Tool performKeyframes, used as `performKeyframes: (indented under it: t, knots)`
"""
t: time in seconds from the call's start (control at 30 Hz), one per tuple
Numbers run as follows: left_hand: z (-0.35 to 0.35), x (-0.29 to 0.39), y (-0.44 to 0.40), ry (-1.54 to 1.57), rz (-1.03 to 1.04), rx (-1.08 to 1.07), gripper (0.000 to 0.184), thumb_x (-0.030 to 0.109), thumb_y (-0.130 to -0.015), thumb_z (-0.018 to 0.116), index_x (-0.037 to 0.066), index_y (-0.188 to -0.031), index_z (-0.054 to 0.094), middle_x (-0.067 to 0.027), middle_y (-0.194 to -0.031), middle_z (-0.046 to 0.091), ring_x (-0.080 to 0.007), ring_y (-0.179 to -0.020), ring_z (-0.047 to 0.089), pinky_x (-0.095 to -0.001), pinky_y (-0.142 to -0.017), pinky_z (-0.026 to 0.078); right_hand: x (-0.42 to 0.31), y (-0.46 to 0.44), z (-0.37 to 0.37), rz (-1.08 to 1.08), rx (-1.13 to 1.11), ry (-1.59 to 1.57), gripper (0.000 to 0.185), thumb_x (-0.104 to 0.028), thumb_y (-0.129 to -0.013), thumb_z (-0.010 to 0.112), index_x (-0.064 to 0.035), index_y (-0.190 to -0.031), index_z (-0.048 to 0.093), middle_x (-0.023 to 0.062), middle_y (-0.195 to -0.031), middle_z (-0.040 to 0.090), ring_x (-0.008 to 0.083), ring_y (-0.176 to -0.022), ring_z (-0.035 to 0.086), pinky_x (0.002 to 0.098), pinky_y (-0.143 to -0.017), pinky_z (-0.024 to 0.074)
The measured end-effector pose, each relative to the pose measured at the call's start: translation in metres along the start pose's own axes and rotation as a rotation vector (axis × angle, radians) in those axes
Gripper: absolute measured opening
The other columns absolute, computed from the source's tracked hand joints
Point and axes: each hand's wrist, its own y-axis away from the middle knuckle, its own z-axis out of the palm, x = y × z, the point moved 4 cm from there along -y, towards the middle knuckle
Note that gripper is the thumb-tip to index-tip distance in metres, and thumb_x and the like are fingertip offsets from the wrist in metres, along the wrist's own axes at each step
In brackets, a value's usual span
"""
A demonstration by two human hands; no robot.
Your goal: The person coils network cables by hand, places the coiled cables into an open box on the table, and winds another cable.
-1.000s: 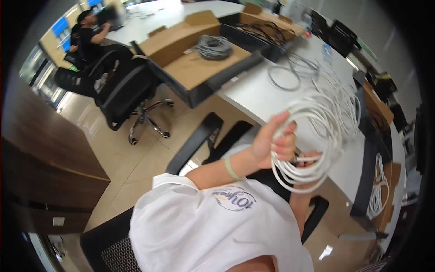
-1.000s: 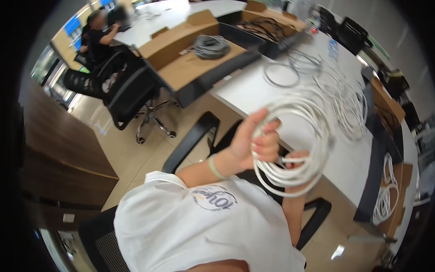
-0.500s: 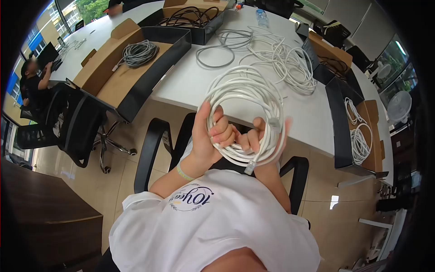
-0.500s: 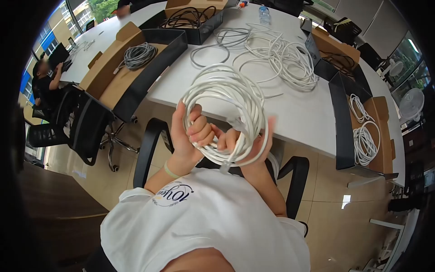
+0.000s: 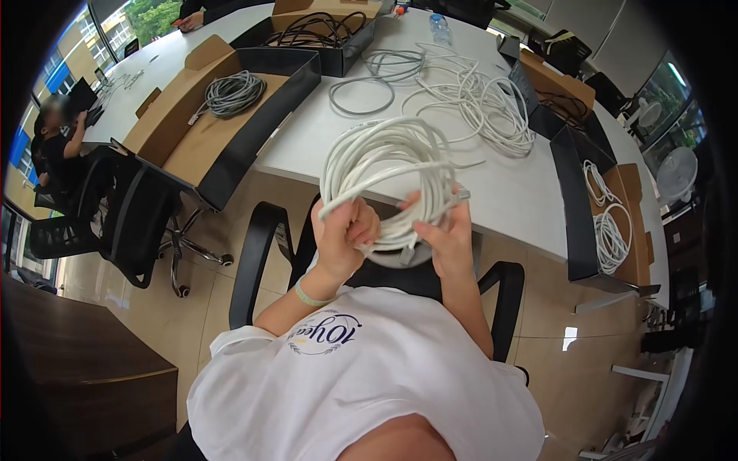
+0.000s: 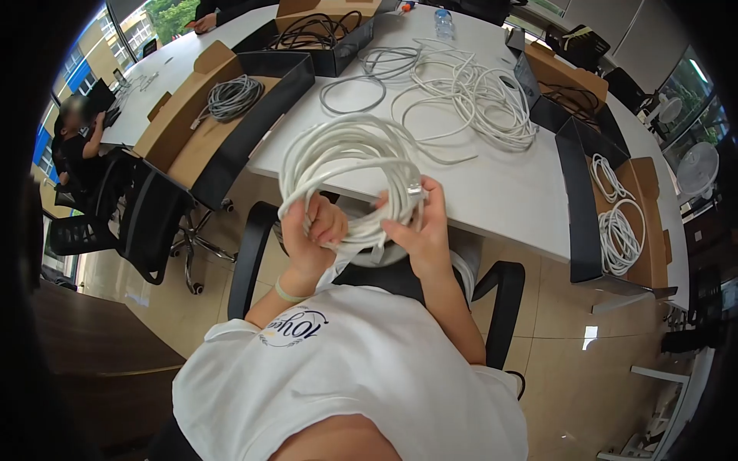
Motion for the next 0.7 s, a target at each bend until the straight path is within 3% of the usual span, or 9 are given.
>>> performKeyframes:
  t: [0.1, 0.13, 0.2, 0.3, 0.4, 0.43, 0.53, 0.63, 0.7]
  knots:
    - [0.009, 0.002, 0.011, -0.223, 0.176, 0.017, 0.035, 0.026, -0.086, 0.055, -0.008, -0.094, 0.050, -0.0027, -0.052, 0.044, -0.0094, -0.041, 0.038, -0.0240, -0.039, 0.032, -0.009, 0.008, 0.006, -0.196, 0.119, 0.458, 0.070, -0.003, -0.069, 0.067, 0.0063, -0.128, 0.031, 0.0151, -0.109, 0.053, 0.0194, -0.093, 0.057, 0.0316, -0.080, 0.0490]
    - [0.009, 0.001, 0.014, -0.246, 0.221, 0.008, 0.038, 0.026, -0.084, 0.058, -0.009, -0.096, 0.050, -0.0043, -0.057, 0.048, -0.0102, -0.043, 0.042, -0.0242, -0.039, 0.033, -0.011, 0.007, 0.006, -0.199, 0.114, 0.458, 0.070, -0.003, -0.069, 0.067, 0.0063, -0.128, 0.031, 0.0151, -0.109, 0.053, 0.0194, -0.093, 0.057, 0.0316, -0.080, 0.0490]
    - [0.009, 0.002, 0.017, -0.303, 0.224, -0.003, 0.040, 0.028, -0.083, 0.060, -0.010, -0.095, 0.050, -0.0048, -0.060, 0.050, -0.0105, -0.044, 0.044, -0.0242, -0.039, 0.034, -0.017, 0.008, 0.009, -0.300, 0.046, 0.931, 0.078, -0.002, -0.068, 0.068, 0.0083, -0.133, 0.027, 0.0158, -0.108, 0.053, 0.0178, -0.094, 0.057, 0.0304, -0.080, 0.0500]
    - [0.011, 0.011, 0.011, -0.128, 0.202, 0.026, 0.029, 0.025, -0.087, 0.056, -0.001, -0.078, 0.048, -0.0028, -0.052, 0.042, -0.0101, -0.041, 0.037, -0.0253, -0.038, 0.030, -0.018, 0.011, 0.007, -0.219, -0.043, 0.714, 0.072, 0.001, -0.069, 0.065, 0.0105, -0.132, 0.032, 0.0167, -0.111, 0.052, 0.0159, -0.090, 0.058, 0.0257, -0.075, 0.0508]
    - [0.001, 0.015, 0.001, -0.011, 0.093, 0.107, 0.033, 0.028, -0.089, 0.051, 0.008, -0.067, 0.035, 0.0006, -0.049, 0.030, -0.0092, -0.040, 0.026, -0.0251, -0.038, 0.026, -0.019, 0.011, -0.002, -0.232, -0.173, 0.604, 0.064, 0.005, -0.071, 0.061, 0.0102, -0.130, 0.036, 0.0151, -0.110, 0.054, 0.0142, -0.084, 0.059, 0.0231, -0.072, 0.0501]
    - [0.004, 0.019, -0.003, -0.084, 0.056, 0.105, 0.034, 0.041, -0.091, 0.045, 0.014, -0.072, 0.037, 0.0066, -0.048, 0.025, -0.0053, -0.039, 0.025, -0.0216, -0.039, 0.025, -0.018, 0.011, -0.005, -0.188, -0.181, 0.574, 0.064, 0.006, -0.072, 0.059, 0.0088, -0.132, 0.035, 0.0152, -0.109, 0.056, 0.0138, -0.084, 0.060, 0.0233, -0.072, 0.0505]
    - [0.000, 0.030, -0.014, 0.137, 0.009, 0.202, 0.035, 0.042, -0.093, 0.041, 0.013, -0.073, 0.040, 0.0070, -0.048, 0.027, -0.0048, -0.039, 0.026, -0.0205, -0.039, 0.026, -0.018, 0.009, -0.009, -0.136, -0.208, 0.506, 0.053, 0.008, -0.078, 0.056, 0.0065, -0.129, 0.042, 0.0166, -0.105, 0.063, 0.0135, -0.084, 0.062, 0.0234, -0.073, 0.0510]
    - [-0.011, 0.037, -0.022, 0.449, -0.081, 0.143, 0.036, 0.044, -0.092, 0.041, 0.014, -0.071, 0.043, 0.0058, -0.047, 0.032, -0.0059, -0.040, 0.030, -0.0217, -0.040, 0.029, -0.029, 0.008, -0.004, -0.188, -0.243, 0.551, 0.025, 0.003, -0.084, 0.058, 0.0049, -0.109, 0.061, 0.0139, -0.099, 0.066, 0.0131, -0.082, 0.063, 0.0211, -0.070, 0.0489]
    - [-0.011, 0.041, -0.023, 0.576, -0.106, 0.135, 0.037, 0.044, -0.092, 0.041, 0.014, -0.071, 0.043, 0.0058, -0.047, 0.032, -0.0060, -0.040, 0.030, -0.0216, -0.041, 0.029, -0.020, 0.004, -0.017, -0.207, -0.161, 0.592, 0.025, 0.003, -0.084, 0.058, 0.0040, -0.109, 0.062, 0.0133, -0.099, 0.067, 0.0125, -0.081, 0.063, 0.0207, -0.070, 0.0487]
